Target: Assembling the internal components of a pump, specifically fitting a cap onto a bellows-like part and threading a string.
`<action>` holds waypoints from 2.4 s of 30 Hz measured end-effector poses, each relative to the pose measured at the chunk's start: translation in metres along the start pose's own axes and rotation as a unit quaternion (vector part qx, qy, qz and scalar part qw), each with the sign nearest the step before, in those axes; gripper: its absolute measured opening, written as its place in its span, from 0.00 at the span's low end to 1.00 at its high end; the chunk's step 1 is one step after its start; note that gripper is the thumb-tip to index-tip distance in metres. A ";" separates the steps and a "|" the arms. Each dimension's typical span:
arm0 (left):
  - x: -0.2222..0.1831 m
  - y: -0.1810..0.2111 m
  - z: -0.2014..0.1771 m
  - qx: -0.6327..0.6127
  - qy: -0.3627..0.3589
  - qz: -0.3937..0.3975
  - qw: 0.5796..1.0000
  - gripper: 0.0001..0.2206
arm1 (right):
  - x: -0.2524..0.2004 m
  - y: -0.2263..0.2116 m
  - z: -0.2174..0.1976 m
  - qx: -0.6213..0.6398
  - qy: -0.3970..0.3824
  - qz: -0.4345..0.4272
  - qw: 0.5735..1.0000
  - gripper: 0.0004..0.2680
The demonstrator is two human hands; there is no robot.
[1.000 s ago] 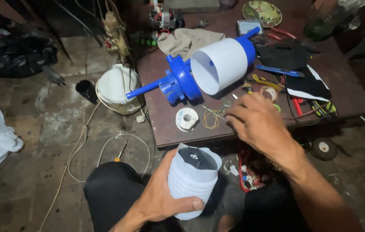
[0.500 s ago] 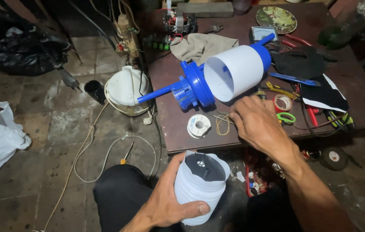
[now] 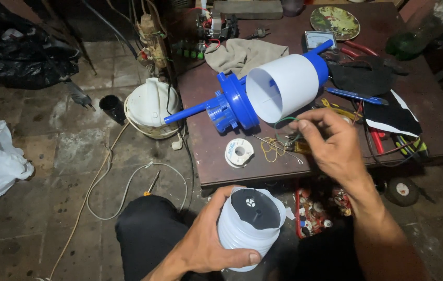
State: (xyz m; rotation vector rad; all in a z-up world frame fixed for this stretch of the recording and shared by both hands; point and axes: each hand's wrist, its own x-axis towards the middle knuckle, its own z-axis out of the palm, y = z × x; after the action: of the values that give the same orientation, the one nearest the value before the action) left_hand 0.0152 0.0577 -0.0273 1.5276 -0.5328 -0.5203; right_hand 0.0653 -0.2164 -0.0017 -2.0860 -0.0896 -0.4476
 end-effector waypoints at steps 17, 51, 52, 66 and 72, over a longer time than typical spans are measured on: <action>-0.001 -0.019 0.012 0.308 0.074 0.119 0.941 0.45 | -0.070 -0.039 0.002 0.099 -0.182 0.158 0.965 0.19; -0.007 -0.017 0.020 0.459 0.226 0.391 0.765 0.24 | -0.067 -0.046 0.000 -0.262 -0.341 -0.131 0.893 0.34; -0.006 -0.018 0.019 0.459 0.226 0.393 0.764 0.24 | -0.068 -0.044 0.000 -0.263 -0.340 -0.131 0.893 0.34; -0.006 -0.016 0.008 0.244 0.343 0.086 0.903 0.44 | -0.070 -0.078 0.010 -0.118 -0.199 -0.290 0.929 0.08; -0.009 -0.004 0.000 0.194 0.323 0.087 0.922 0.43 | -0.069 -0.078 0.002 -0.059 -0.235 -0.328 0.913 0.09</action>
State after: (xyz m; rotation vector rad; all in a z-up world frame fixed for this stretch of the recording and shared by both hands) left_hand 0.0086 0.0635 -0.0317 1.8861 -0.2507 0.2558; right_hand -0.0173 -0.1653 0.0368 -2.2103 -1.0944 -0.3345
